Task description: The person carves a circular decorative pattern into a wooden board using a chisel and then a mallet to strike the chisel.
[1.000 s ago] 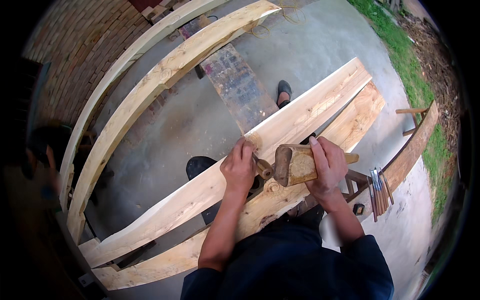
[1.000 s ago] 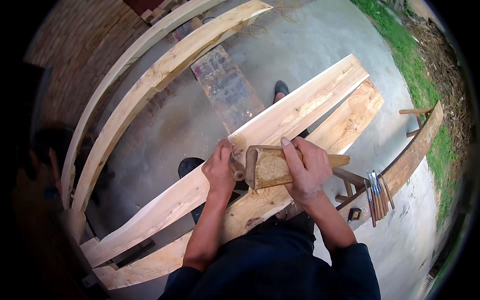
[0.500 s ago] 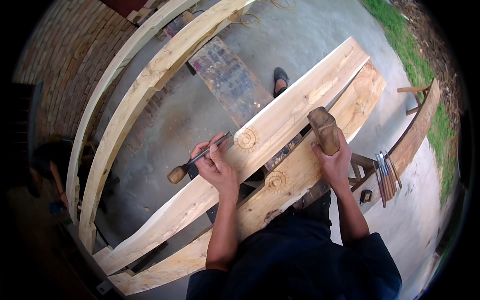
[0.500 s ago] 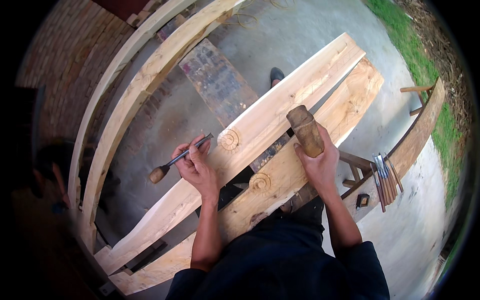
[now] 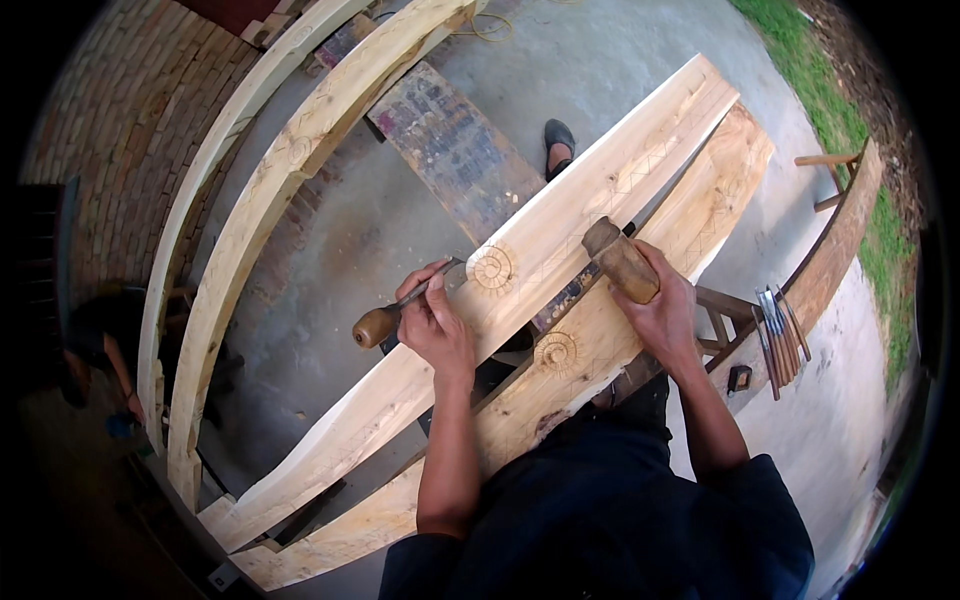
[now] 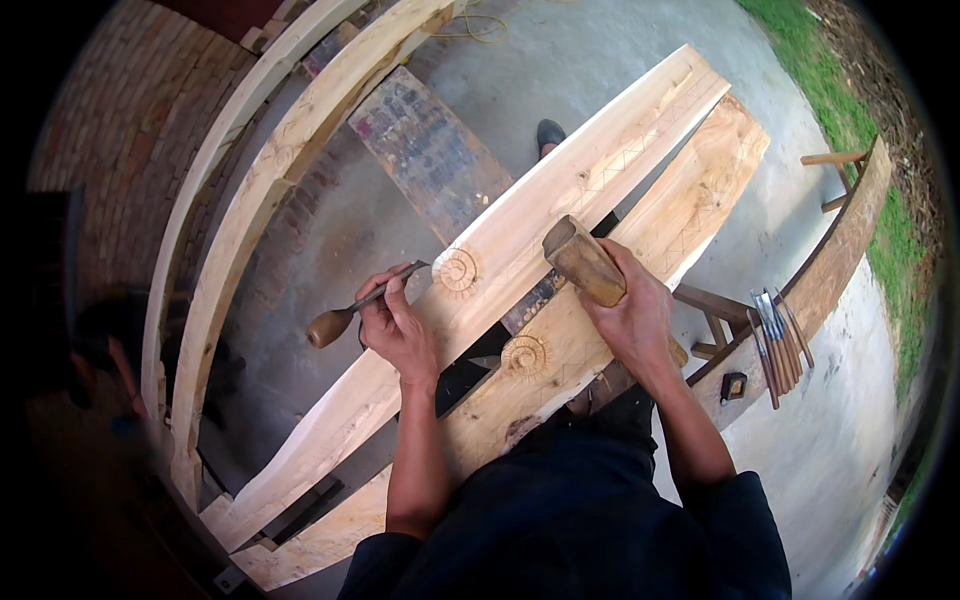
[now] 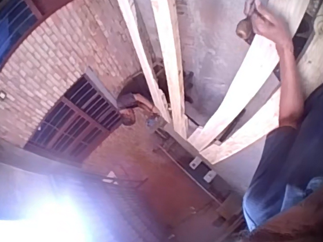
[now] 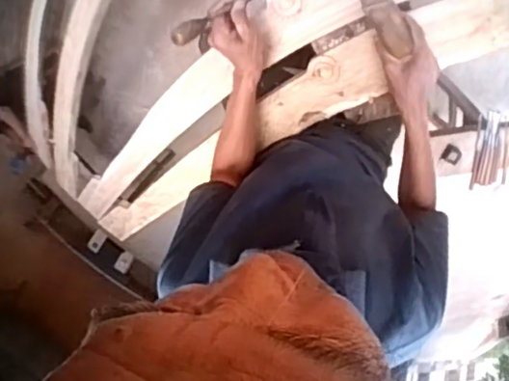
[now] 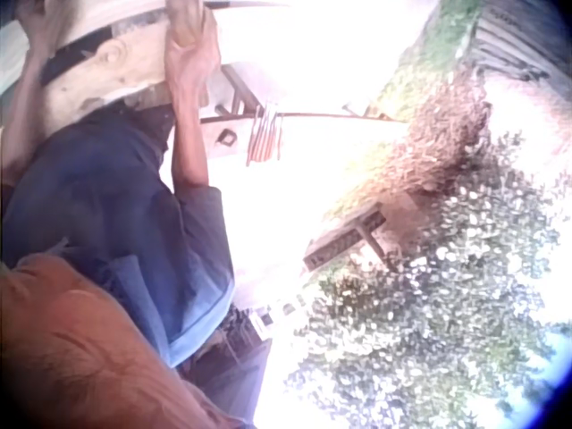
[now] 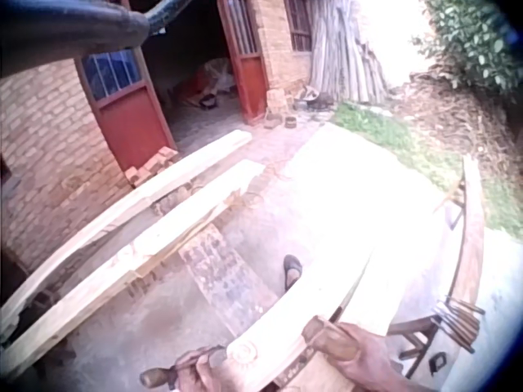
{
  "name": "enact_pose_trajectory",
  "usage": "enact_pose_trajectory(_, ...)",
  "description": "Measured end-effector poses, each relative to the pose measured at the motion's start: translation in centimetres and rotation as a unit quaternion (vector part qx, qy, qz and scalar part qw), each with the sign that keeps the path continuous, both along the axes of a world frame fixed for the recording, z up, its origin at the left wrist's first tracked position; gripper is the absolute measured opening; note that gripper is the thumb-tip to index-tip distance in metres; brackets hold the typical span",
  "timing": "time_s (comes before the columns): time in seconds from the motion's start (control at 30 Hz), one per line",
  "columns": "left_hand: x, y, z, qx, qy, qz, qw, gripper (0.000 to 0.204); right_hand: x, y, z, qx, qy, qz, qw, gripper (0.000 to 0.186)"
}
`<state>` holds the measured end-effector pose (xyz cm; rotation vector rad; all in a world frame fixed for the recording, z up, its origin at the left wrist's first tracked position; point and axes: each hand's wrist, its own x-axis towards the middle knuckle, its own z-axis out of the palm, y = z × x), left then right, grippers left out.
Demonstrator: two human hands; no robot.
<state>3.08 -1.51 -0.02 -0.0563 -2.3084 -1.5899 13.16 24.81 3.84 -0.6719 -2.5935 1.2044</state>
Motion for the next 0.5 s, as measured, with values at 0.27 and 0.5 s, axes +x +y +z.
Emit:
enact_pose_trajectory(0.27,-1.9,-0.7,-1.0,-0.054,0.091,-0.056,0.993,0.011,-0.4,0.1,0.1,0.021,-0.008,0.012,1.0,0.057)
enact_pose_trajectory(0.5,-1.8,-0.9,-0.9,-0.117,0.107,-0.066,0.985,0.011,-0.4,-0.1,0.2,0.024,-0.015,0.01,1.0,0.056)
